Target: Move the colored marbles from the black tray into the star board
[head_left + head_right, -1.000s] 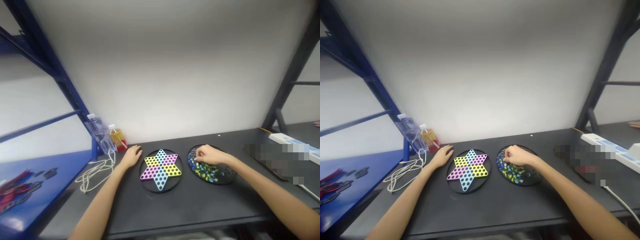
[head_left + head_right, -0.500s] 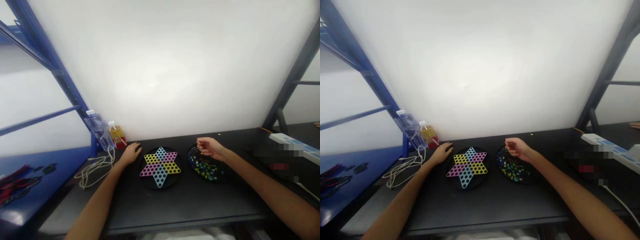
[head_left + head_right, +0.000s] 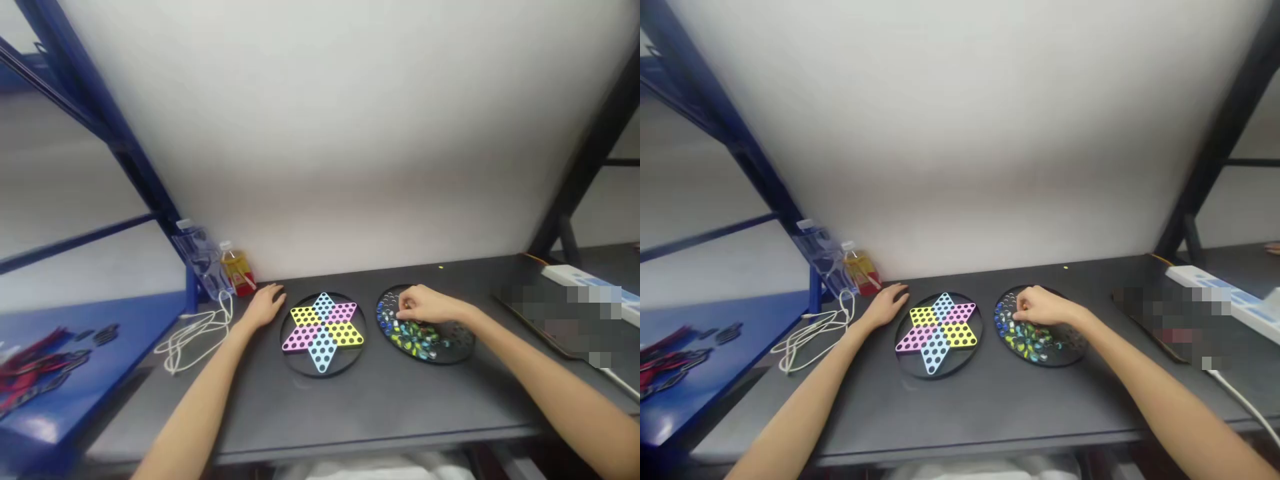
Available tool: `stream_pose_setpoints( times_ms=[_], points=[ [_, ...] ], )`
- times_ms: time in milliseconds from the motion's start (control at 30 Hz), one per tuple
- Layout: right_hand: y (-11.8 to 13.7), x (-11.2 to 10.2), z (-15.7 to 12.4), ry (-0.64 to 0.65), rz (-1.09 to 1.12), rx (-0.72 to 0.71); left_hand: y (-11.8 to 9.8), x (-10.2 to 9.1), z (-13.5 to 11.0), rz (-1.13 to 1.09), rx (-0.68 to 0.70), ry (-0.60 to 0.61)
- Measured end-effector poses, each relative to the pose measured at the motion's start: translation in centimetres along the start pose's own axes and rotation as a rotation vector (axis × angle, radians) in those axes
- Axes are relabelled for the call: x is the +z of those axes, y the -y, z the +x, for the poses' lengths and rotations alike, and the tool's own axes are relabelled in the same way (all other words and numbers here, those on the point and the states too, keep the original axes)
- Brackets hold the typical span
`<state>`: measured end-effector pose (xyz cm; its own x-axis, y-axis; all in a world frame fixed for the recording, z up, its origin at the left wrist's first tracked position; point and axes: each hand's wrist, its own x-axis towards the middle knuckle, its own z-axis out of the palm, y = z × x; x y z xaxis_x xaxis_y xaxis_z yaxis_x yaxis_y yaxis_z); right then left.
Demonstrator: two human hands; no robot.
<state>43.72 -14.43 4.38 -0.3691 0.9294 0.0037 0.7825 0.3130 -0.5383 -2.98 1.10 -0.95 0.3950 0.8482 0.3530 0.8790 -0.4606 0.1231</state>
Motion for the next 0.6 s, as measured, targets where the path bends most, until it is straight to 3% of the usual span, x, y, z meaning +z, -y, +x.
stream_pose_setpoints(
  times_ms=[167,300,400,500,600],
  points=[
    [-0.4,-0.1,0.2,0.012,0.257,0.072,0.1,0.1,0.0,0.001,0.021,-0.001],
    [-1.5,-0.8,0.2,-0.067,0.834,0.163,0.3,0.3,0.1,0.000,-0.007,0.015],
    [-2.0,-1.2,0.3,-0.084,1.174,0.121,0.2,0.3,0.1,-0.016,-0.010,0.019],
    [-2.0,-1.1,0.5,-0.118,1.242,0.090,-0.1,0.1,0.0,-0.028,-0.004,0.011],
    [-2.0,-1.0,0.4,-0.175,1.078,0.106,-0.4,-0.1,-0.1,-0.034,-0.007,0.008]
  ],
)
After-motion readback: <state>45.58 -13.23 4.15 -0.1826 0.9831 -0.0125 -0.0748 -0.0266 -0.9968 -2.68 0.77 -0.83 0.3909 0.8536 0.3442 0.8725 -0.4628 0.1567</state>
